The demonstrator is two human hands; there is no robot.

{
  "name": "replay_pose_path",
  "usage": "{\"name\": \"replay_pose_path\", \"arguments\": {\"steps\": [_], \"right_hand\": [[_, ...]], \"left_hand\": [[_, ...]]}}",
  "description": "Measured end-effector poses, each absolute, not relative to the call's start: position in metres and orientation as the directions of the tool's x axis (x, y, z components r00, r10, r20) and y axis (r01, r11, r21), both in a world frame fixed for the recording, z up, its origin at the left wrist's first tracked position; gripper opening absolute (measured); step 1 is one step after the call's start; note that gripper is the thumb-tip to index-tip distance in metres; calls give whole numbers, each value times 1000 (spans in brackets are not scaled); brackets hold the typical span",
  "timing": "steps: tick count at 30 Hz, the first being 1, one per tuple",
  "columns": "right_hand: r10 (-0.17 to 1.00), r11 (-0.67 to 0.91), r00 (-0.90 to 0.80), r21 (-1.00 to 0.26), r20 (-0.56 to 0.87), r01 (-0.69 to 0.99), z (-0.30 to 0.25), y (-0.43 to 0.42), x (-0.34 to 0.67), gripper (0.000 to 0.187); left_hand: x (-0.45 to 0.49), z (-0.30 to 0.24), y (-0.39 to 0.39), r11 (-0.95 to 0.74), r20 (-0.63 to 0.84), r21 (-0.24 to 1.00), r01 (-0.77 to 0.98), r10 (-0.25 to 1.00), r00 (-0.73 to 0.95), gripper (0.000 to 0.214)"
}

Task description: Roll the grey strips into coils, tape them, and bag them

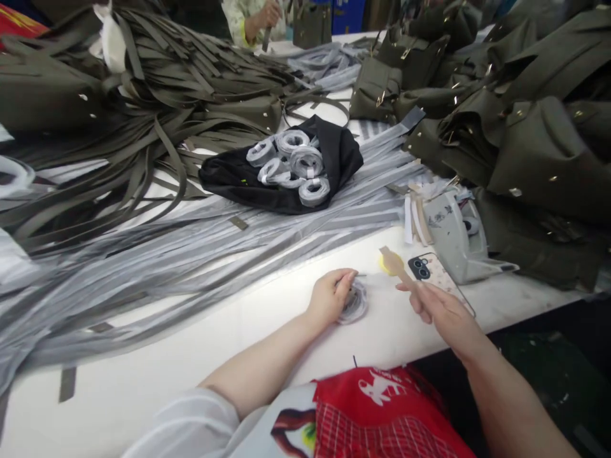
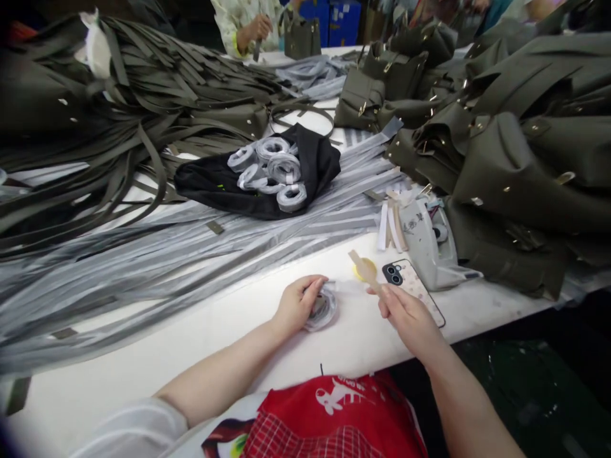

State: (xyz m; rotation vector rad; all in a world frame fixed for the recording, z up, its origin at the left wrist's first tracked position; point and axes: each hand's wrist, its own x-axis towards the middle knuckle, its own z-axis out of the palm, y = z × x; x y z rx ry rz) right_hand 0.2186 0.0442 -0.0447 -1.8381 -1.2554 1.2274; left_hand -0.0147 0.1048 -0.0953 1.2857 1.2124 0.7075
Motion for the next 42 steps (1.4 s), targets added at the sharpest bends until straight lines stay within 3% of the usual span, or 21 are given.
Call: {"name": "replay_pose_path", "arguments": {"steps": [2,4,7,9,12,16,19,23,26,29,32,36,42], "right_hand": [[912,-409,158,-862,-378,299,-51,33,204,48],[917,-398,173,-856,-359,330,-57,27,193,48],[939,-343,193,-828,-285,444,-58,22,180,33],[968,-244,201,-776,-154,581,-51,18,172,23],[990,-42,108,-535,92,844,-36,11,160,20],[977,106,-70,-174,203,979,-22,7,142,24],[970,143,-130,-48,207,989,-19,11,128,25],[968,174,-171,-1,185,985,-25,21,116,22],[981,153,-143,-71,128,986,-29,25,119,17],[994,108,-107,-277,21,955,-27,21,132,9],[991,67,-118,-514,-66,855,-19,12,150,8],[993,-61,-25,-682,-115,729,-14,3,167,12],[925,-374,72,-857,-374,355,-32,-13,174,22]], "left_hand": [[-15,-96,104,225,-282,950,218,918,280,39],[-14,-97,105,212,-278,947,241,917,286,40],[-14,-99,105,190,-264,947,260,920,291,41],[-14,-100,106,183,-257,950,254,919,298,41],[-14,-103,107,173,-249,953,249,915,317,42],[-15,-102,107,150,-240,950,273,912,333,45],[-15,-96,103,82,-191,948,309,921,341,42],[-14,-89,92,-50,-97,943,328,903,419,36],[-13,-88,87,6,-160,955,296,851,500,36],[-12,-86,88,75,-220,957,280,816,534,38],[-14,-79,90,-13,-177,952,305,791,586,37],[-13,-69,80,-186,-92,941,281,660,745,40],[-6,-63,51,-212,-73,955,208,511,856,56]]}}
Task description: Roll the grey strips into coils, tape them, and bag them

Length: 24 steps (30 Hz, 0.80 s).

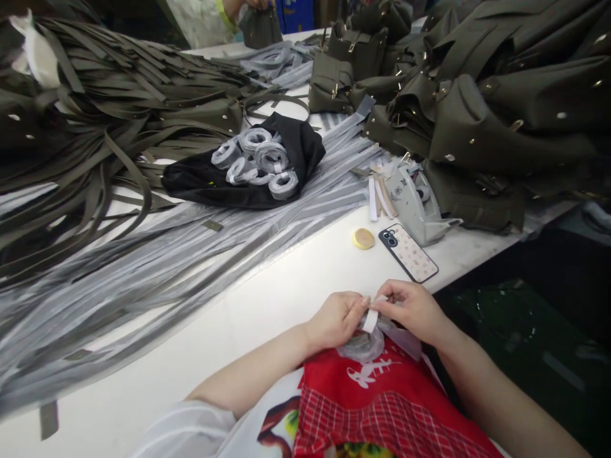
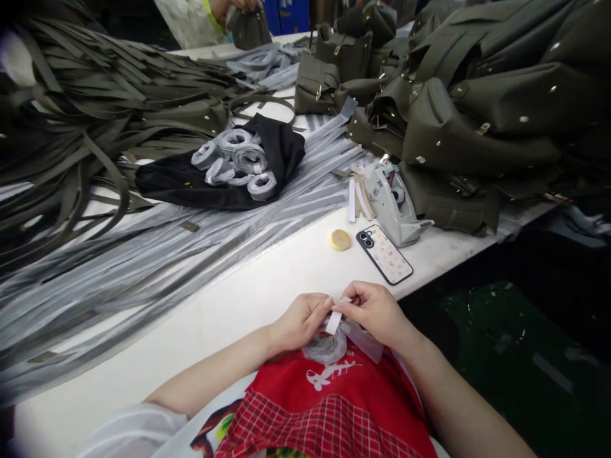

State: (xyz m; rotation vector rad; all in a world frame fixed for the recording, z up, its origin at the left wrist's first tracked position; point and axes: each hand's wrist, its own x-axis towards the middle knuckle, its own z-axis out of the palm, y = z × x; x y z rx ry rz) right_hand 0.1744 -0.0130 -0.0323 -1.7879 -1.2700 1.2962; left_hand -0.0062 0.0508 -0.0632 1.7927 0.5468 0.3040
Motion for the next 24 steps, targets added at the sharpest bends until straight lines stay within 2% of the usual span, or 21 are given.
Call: {"name": "replay_pose_path", "arguments": {"steps": [4,7,9,12,17,20,24], "right_hand": [[895,-446,98,-874,-435,191,-46,-31,178,26],[861,-507,84,-859,-502,67,-50,-40,182,36],[838,-545,8,-838,-545,-26,-51,-44,183,44],[815,-576,-127,-814,-565,-74,-50,-47,179,42],[813,-579,-39,-799,-581,-161,-56,-51,169,39],[855,-515,7,-850,-519,-109,-60,-54,170,32],[924,-372,161,-915,-348,156,-57,-61,172,23]], "left_hand": [[-4,-57,39,-198,-80,960,196,477,875,50],[-3,-50,33,-207,-65,961,183,475,878,42],[-3,-47,30,-228,-51,959,171,455,889,39],[-2,-45,25,-256,-44,952,167,427,903,37],[1,-48,17,-244,-21,959,145,450,893,32],[3,-49,13,-244,-2,961,130,464,886,31],[4,-47,8,-253,2,953,168,558,830,31]]}}
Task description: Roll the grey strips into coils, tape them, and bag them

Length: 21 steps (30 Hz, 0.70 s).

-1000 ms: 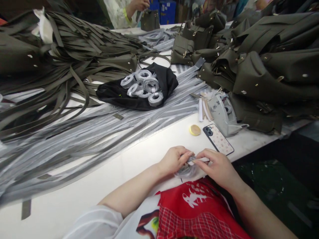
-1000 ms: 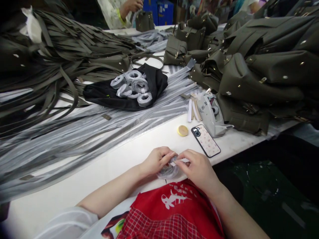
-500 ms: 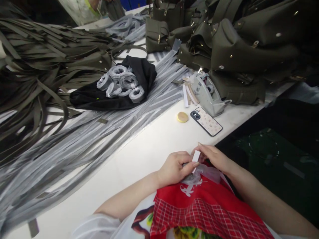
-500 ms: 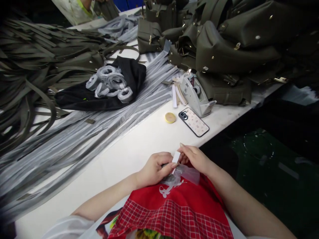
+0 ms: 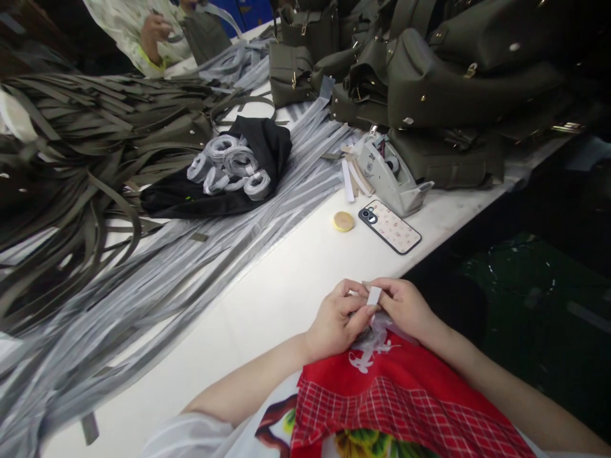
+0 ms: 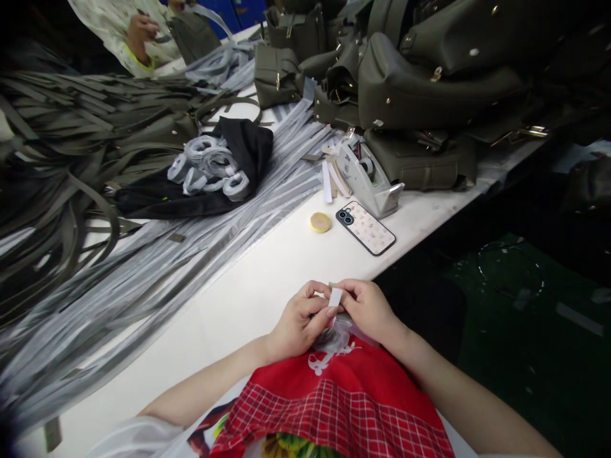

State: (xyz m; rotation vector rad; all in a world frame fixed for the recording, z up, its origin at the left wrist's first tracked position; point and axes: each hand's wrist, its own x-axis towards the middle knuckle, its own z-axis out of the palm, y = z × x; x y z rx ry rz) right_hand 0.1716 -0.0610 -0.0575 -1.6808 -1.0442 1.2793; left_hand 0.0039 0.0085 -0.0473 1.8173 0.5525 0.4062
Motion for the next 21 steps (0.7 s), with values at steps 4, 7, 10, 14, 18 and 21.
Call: {"name": "replay_pose_path", "arguments": {"steps": [4,7,10,14,18,21], "right_hand": [[944,-283,275,-869,-179,406,-53,-66,168,28],[949,-272,273,-852,-159,447,-53,-67,170,29],[953,-300,163,-882,-257,364,-51,-66,181,28],[957,-277,-9,-927,-289,252,-39,-67,199,33],[931,-336,-70,-915,-359,225,-33,-67,203,30],[879,-464,-56,-877,-474,124,-37,-64,201,23]], "left_hand": [[8,-48,7,-139,-157,942,306,624,766,35],[13,-50,6,101,-370,916,389,590,718,33],[18,-50,4,239,-455,888,392,564,689,27],[22,-48,3,211,-366,930,302,629,686,20],[22,-47,2,219,-341,940,261,631,697,25],[19,-47,1,175,-311,950,259,609,729,24]]}}
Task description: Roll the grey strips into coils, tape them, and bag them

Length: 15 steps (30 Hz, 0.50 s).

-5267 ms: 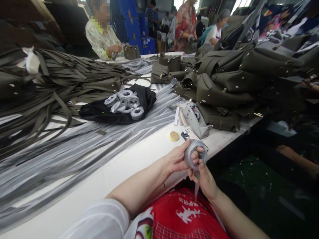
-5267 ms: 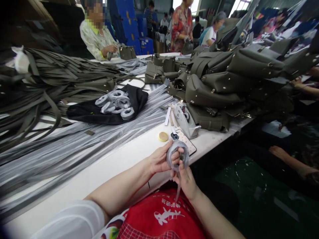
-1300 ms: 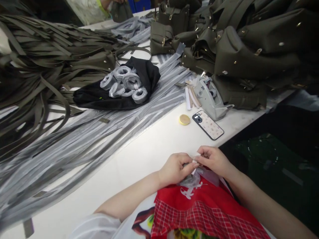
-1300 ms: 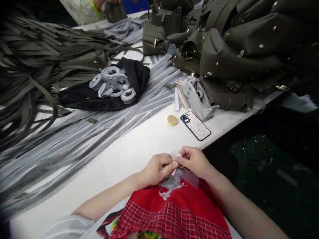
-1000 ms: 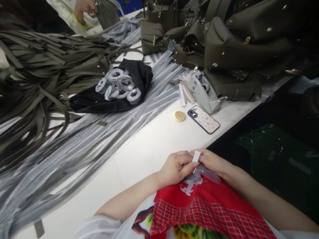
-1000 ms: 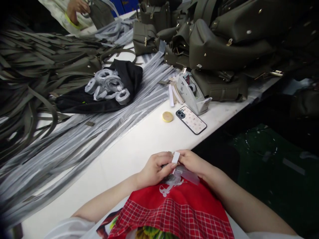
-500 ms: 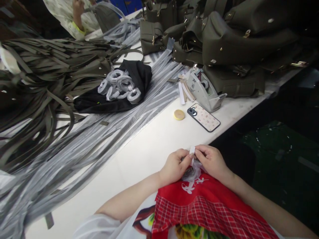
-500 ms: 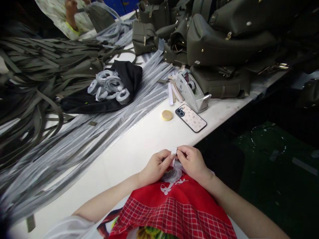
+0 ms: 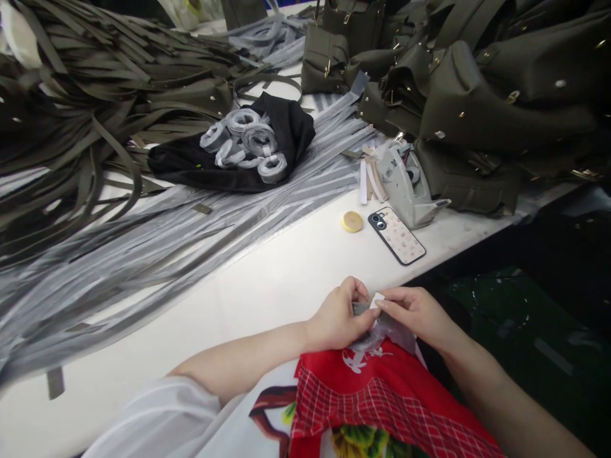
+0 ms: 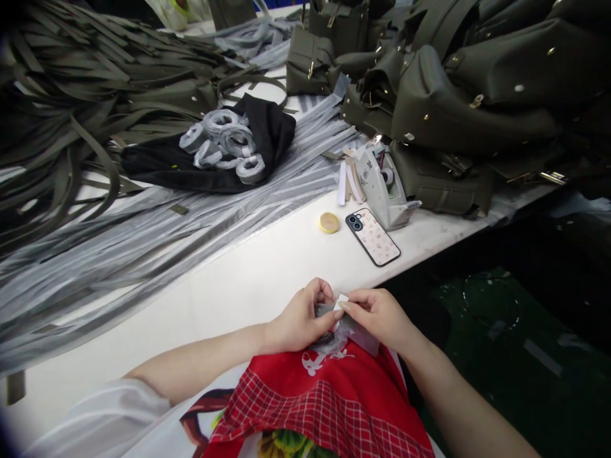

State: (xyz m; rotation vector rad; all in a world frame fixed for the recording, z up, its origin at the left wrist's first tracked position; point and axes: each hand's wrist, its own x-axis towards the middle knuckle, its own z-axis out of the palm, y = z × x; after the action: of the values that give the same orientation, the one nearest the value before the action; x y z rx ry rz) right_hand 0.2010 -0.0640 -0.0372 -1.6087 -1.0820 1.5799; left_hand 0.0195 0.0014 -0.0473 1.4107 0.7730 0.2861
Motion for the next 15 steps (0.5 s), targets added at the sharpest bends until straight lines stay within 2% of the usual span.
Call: {"name": "replay_pose_path", "arguments": {"steps": [4,9,12,15], "right_hand": [[815,-574,-109,-818,-569,-25,-43,-58,201,20],[756,-650,-124,-759,-643,-27,-44,-52,201,27],[769,-627,-112,-777,-629,58,-43,-53,200,27],[872,-451,-28,-822,-490,347,-36,-55,197,17]], "left_hand": [[15,-50,1,86,-269,957,277,617,740,24],[13,-49,1,27,-231,963,269,594,770,23],[12,-46,4,1,-214,964,265,593,776,25],[10,-45,8,-38,-270,934,355,576,771,30]]}}
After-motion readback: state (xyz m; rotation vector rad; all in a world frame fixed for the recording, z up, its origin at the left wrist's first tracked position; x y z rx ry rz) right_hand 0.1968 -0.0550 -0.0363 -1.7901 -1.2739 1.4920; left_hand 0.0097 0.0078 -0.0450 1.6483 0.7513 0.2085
